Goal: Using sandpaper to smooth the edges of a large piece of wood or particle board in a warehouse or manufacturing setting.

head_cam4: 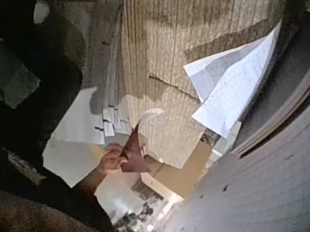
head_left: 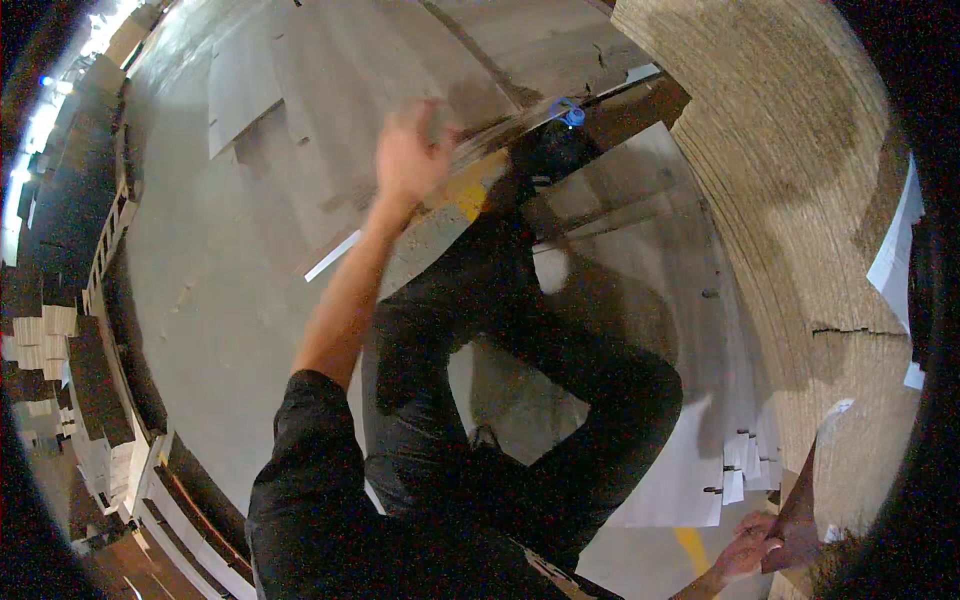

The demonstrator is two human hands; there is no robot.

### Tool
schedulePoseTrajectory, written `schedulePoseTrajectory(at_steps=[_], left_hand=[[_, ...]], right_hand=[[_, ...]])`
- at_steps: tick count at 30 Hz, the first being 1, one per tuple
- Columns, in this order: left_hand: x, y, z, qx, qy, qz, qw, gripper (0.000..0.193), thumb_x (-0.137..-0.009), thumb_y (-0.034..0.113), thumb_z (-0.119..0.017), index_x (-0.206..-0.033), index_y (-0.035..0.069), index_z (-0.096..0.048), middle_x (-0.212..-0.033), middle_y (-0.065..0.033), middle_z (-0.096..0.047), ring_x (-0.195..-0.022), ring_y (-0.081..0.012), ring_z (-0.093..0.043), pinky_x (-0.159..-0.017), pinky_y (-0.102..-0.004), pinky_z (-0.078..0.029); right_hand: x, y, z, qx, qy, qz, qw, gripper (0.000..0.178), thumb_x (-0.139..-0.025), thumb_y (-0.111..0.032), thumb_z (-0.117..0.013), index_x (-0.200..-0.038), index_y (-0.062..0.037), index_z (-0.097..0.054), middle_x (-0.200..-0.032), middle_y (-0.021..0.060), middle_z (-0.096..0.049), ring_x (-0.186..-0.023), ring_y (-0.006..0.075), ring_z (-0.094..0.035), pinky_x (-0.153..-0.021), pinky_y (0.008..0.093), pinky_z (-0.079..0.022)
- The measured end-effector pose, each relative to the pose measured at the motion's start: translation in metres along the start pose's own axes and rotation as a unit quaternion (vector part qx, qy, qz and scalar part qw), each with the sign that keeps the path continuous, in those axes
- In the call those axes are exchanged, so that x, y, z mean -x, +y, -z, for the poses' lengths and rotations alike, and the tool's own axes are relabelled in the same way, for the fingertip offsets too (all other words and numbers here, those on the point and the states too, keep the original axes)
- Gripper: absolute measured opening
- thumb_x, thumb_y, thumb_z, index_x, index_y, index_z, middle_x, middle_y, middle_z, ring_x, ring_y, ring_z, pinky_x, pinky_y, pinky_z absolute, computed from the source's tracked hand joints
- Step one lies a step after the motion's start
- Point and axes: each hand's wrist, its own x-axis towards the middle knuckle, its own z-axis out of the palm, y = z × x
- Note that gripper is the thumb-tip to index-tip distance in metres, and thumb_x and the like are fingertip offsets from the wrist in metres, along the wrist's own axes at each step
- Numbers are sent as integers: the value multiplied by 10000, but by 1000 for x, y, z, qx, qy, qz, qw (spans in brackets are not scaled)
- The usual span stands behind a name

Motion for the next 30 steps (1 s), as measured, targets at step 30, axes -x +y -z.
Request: schedulePoseTrajectory(at_steps=[30], left_hand=[[24,-33,55,-49,-120,-109,986,693,-891,523,-689,-1491,225,-511,-1577,-193,-426,-1399,-466,-435,-1137,-536,-390]], right_hand=[[-75,-21,-26,297,-472,-180,810,574,-1102,-526,-301,-953,-27,-542,-822,108,-558,-777,209,-555,-722,339,-462]])
